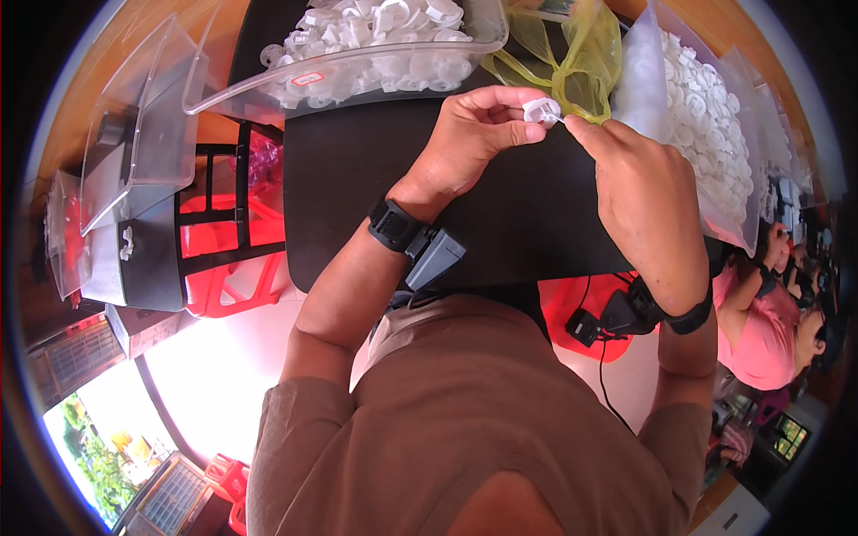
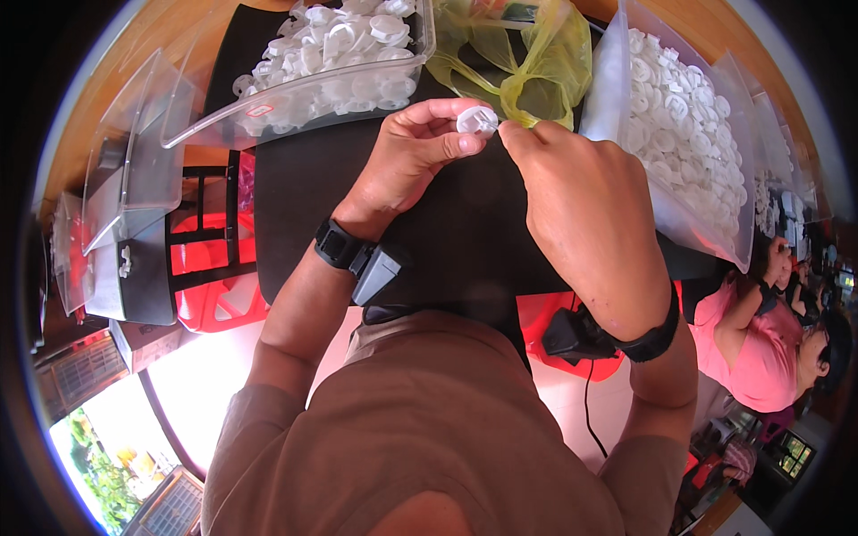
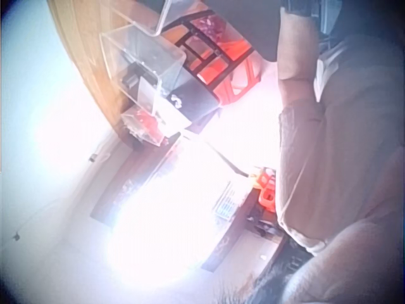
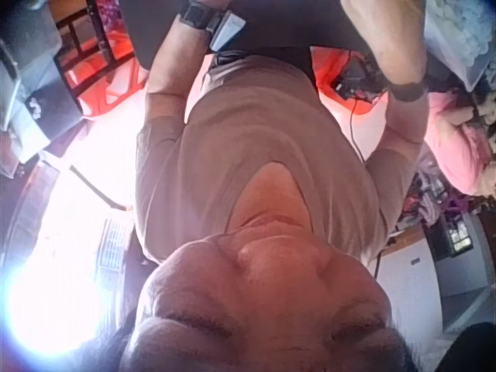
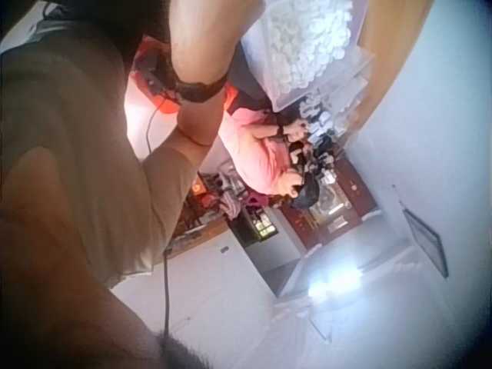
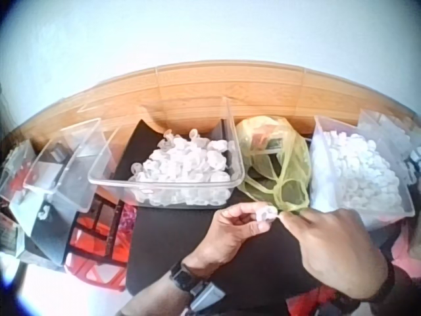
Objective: The person picks up a white plastic component and uses a thin metal tool to press into its center before placing it in a bin and repeating the process.
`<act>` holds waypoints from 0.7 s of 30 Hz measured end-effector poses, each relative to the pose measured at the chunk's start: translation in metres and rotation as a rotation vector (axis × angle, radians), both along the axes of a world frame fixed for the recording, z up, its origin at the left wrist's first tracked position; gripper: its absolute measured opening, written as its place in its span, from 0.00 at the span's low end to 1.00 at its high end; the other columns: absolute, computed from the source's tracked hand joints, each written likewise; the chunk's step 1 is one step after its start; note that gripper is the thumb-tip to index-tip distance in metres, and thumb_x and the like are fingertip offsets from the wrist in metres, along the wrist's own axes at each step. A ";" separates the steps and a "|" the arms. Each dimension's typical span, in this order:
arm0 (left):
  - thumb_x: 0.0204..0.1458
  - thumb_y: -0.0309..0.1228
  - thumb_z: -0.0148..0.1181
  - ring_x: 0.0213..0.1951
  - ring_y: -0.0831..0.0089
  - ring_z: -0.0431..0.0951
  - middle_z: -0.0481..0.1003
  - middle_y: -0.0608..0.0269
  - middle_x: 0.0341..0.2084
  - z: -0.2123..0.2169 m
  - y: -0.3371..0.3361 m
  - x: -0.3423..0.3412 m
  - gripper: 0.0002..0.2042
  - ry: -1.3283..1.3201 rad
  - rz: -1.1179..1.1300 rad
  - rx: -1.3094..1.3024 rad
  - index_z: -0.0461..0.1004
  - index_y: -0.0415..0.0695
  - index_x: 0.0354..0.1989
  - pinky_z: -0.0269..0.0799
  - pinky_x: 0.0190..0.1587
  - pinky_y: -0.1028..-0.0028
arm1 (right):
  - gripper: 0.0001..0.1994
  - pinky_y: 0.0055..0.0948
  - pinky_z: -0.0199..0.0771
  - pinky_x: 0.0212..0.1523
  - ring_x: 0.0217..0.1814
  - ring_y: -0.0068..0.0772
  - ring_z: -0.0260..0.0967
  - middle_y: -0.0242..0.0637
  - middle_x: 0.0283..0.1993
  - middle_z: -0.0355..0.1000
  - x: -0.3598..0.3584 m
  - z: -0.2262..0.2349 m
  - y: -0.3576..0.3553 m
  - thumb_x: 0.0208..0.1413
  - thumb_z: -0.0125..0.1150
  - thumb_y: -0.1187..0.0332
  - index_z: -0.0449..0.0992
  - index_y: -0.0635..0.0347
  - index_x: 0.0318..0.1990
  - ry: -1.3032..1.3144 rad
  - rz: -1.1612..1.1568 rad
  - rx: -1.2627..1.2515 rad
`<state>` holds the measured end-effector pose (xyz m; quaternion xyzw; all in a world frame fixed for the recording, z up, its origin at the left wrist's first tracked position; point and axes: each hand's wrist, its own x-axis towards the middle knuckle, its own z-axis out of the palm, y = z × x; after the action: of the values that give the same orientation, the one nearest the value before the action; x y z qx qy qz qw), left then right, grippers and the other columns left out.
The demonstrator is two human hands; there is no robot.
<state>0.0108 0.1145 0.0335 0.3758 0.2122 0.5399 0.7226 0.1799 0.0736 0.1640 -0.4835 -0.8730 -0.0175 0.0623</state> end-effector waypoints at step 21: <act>0.51 0.19 0.61 0.47 0.73 0.76 0.75 0.60 0.46 0.002 0.004 -0.002 0.17 -0.097 -0.005 0.003 0.72 0.40 0.50 0.73 0.53 0.73 | 0.20 0.40 0.67 0.27 0.26 0.48 0.68 0.43 0.29 0.66 0.002 0.002 -0.008 0.49 0.52 0.80 0.75 0.54 0.51 0.123 -0.050 0.066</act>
<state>0.0084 0.1183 0.0352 0.3510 0.1752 0.5562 0.7326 0.1819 0.0661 0.1658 -0.5030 -0.8541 -0.0183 0.1314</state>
